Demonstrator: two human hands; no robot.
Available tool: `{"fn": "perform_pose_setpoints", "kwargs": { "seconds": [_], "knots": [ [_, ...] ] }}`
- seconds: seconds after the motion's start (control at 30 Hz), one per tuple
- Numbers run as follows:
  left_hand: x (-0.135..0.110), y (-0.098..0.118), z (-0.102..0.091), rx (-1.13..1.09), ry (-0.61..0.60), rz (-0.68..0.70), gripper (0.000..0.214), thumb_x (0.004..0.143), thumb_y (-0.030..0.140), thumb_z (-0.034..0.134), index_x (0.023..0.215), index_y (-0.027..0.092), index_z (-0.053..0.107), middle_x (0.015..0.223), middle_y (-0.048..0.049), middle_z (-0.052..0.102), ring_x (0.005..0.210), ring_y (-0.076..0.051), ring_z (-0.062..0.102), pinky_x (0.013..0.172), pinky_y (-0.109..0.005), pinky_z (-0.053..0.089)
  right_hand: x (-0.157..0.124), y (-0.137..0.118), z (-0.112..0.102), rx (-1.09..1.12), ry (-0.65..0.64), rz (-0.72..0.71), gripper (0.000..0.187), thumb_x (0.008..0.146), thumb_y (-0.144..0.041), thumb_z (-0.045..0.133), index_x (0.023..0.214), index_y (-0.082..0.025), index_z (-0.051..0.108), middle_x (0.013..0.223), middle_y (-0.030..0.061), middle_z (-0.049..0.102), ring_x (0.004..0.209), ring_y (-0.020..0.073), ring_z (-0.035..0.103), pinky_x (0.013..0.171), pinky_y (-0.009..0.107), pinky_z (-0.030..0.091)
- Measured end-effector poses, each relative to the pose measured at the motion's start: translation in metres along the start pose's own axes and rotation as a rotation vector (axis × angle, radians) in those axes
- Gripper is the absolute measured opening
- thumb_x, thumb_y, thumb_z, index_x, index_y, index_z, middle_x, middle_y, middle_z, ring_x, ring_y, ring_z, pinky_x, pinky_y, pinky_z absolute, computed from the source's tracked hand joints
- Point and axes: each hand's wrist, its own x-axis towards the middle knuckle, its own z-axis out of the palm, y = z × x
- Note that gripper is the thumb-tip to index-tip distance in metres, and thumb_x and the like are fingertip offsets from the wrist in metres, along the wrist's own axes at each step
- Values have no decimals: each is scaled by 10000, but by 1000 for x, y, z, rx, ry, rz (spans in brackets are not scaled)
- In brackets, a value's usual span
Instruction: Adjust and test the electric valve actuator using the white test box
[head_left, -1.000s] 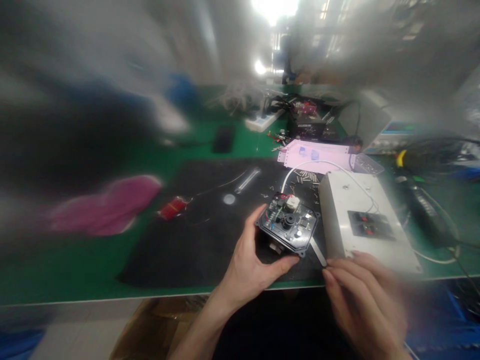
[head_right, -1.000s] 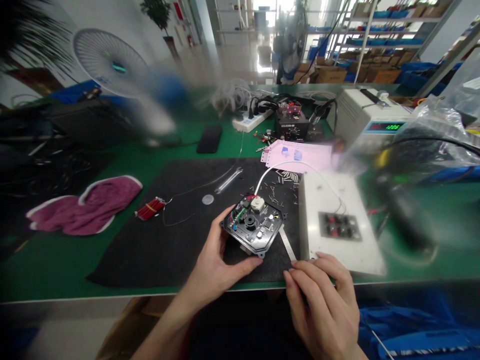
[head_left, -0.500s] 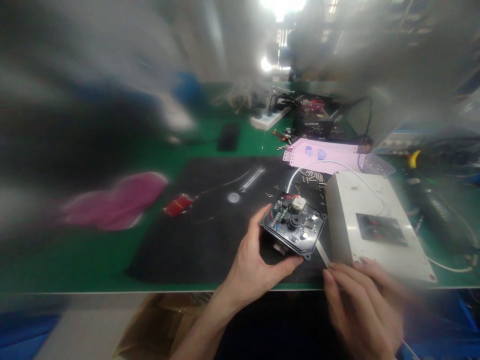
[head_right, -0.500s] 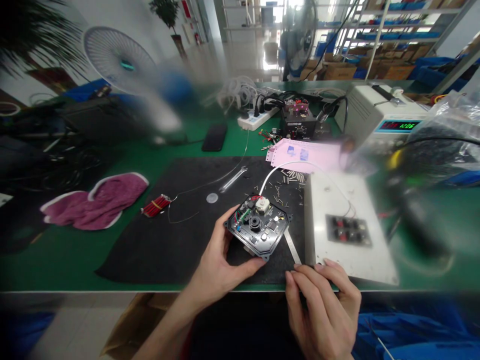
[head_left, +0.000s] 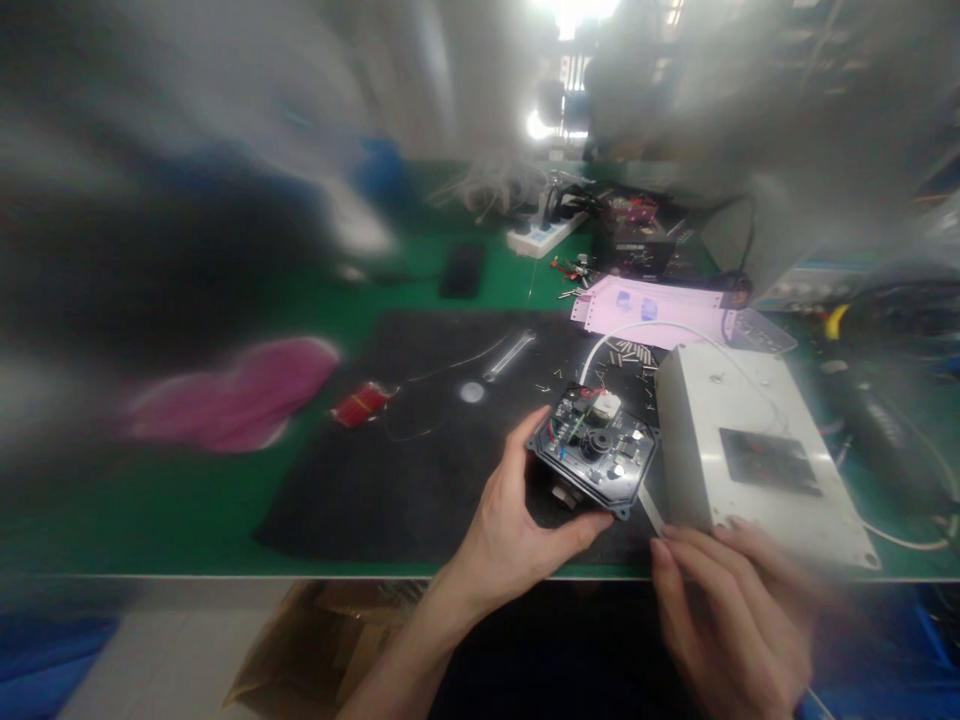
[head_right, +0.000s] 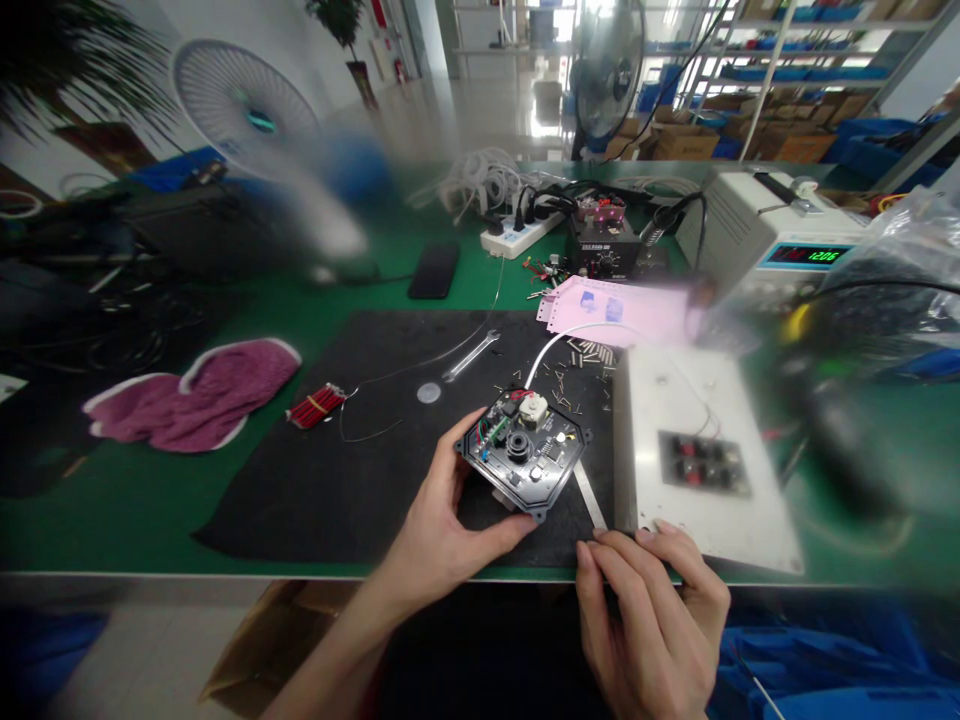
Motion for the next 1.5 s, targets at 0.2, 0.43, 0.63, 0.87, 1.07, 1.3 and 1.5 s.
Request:
{"fn": "perform_pose_setpoints", "kwargs": {
  "seconds": [0.2, 0.43, 0.63, 0.87, 1.07, 1.3, 1.5],
  "knots": [
    [0, 0, 0, -3, 4, -1, 1038, 776, 442, 904, 1600, 359, 279, 1595, -53, 487, 1466, -283, 521, 1279, -477, 447, 6, -3, -2, 18, -9, -9, 245, 831, -80, 817, 1010, -207, 707, 989, -3, 756, 926, 246, 666, 933, 510, 527],
    [0, 1, -1, -2, -8, 3, 1038, 783, 446, 896, 1605, 356, 269, 1593, -44, 491, 1463, -268, 524, 1272, -454, 451, 4, -5, -1, 12, -17, 5, 219, 845, -84, 809, 1004, -196, 708, 990, 3, 753, 972, 251, 652, 965, 519, 511],
    [0, 2, -1, 25, 11, 32, 1008, 789, 407, 890, 1591, 371, 281, 1586, -7, 503, 1444, -224, 539, 1270, -418, 443, 6, -5, -1, 8, -14, -18, 181, 853, -105, 820, 980, -182, 716, 989, -2, 750, 981, 242, 660, 979, 501, 514],
    [1, 3, -1, 43, 18, 29, 1038, 768, 408, 903, 1591, 383, 273, 1584, 19, 507, 1453, -197, 528, 1272, -396, 434, 45, -15, -28, 108, -84, -109, 276, 869, -96, 792, 1118, -144, 683, 1095, 79, 723, 1118, 234, 639, 1010, 409, 507],
    [0, 4, -2, 9, 5, 5, 1032, 772, 385, 895, 1595, 384, 274, 1572, 19, 524, 1445, -198, 542, 1249, -387, 461, 85, -33, -10, 171, -135, 55, 327, 944, -245, 756, 1223, -148, 617, 1190, 64, 664, 1136, 154, 593, 1024, 285, 464],
    [-1, 3, -3, 26, 3, -8, 1037, 770, 389, 886, 1600, 409, 264, 1592, 41, 500, 1458, -198, 531, 1253, -383, 459, 93, -41, 14, 220, -219, 321, 285, 977, -356, 711, 1220, -246, 610, 1120, -22, 611, 1033, 72, 595, 935, 194, 446],
    [-1, 2, -3, 21, -9, -11, 1047, 780, 403, 878, 1612, 402, 243, 1598, 39, 494, 1464, -193, 525, 1259, -377, 453, 97, -40, 7, 189, -277, 361, 305, 969, -404, 719, 1222, -264, 620, 1152, -30, 635, 1054, 84, 621, 942, 219, 471]
  ]
}}
